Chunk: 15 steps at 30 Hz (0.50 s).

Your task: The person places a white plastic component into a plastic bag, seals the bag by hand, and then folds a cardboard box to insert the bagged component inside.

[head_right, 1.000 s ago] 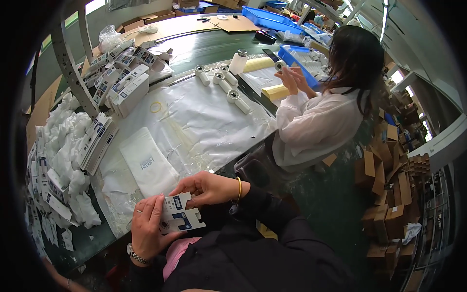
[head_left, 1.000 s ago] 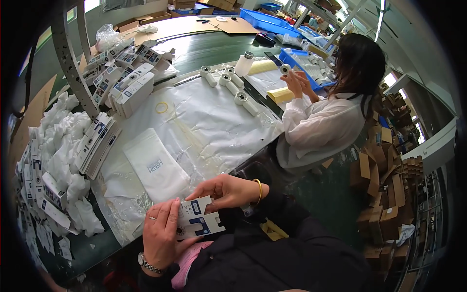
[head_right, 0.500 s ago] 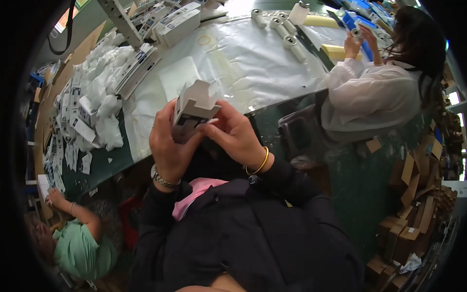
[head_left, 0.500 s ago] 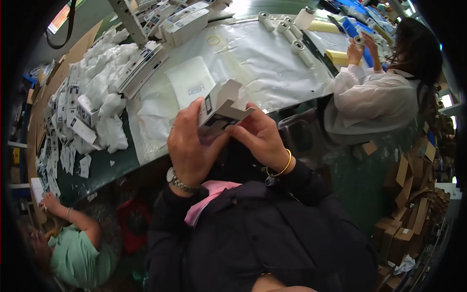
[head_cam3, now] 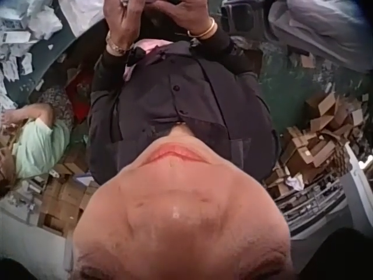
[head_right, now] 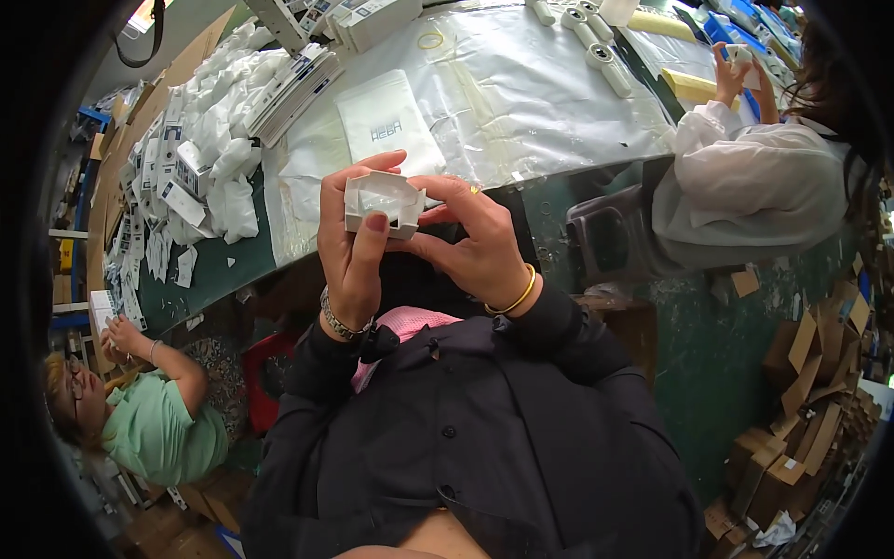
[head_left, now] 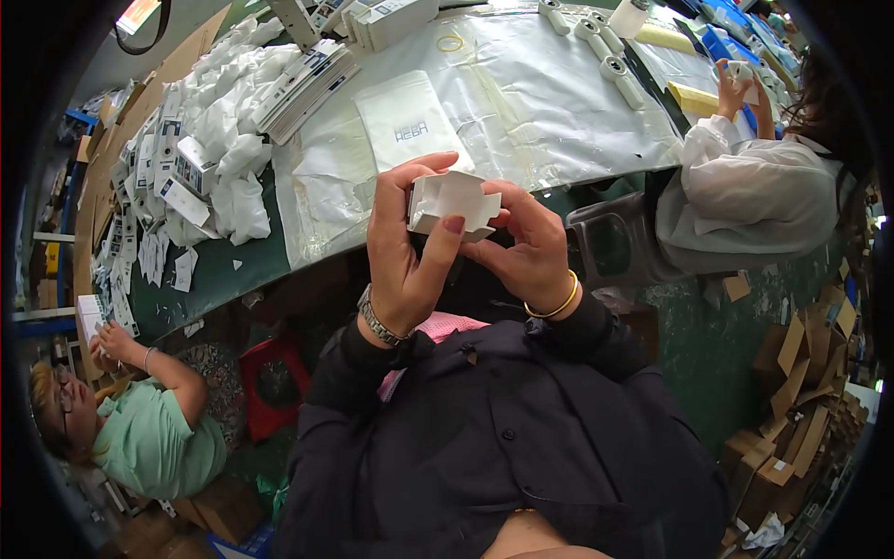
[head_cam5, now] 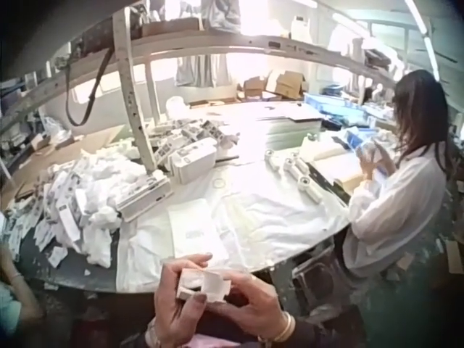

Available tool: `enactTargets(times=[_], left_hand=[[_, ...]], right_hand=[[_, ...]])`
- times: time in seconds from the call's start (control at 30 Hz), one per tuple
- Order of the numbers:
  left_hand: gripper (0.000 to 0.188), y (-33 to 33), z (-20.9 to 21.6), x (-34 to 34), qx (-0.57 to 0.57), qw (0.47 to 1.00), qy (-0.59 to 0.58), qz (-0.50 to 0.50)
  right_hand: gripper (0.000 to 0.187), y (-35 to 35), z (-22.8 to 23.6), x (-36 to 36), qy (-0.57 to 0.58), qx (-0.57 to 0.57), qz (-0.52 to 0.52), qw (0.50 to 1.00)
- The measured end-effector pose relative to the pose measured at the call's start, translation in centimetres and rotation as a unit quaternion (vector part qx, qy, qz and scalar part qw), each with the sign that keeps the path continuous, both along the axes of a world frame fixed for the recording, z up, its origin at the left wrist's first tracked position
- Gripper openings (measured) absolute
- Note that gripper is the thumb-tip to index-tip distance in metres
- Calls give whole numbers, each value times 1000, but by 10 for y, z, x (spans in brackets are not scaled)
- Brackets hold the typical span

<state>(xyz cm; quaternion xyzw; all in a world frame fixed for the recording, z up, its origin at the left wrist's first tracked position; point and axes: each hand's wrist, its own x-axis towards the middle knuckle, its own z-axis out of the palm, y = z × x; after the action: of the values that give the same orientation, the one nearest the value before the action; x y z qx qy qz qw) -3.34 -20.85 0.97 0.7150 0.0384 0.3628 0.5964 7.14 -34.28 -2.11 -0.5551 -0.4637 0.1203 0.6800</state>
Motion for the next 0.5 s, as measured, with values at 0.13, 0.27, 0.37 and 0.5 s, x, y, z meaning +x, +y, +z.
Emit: enactTargets(times=[0.13,0.27,0.37,0.5], left_hand=[[23,-2,2,1,3,999,-6,41],[23,1,2,-3,-8,997,-26,79],[30,7,-2,-3,21,994,-15,103],[27,11,-4,0,117,981,-67,137]], right_hand=[[56,4,1,-3,-32,17,-3,999],[47,6,16,-5,-72,15,23,997],[41,5,26,0,-92,8,61,994],[24,4,32,1,152,-73,143,975]])
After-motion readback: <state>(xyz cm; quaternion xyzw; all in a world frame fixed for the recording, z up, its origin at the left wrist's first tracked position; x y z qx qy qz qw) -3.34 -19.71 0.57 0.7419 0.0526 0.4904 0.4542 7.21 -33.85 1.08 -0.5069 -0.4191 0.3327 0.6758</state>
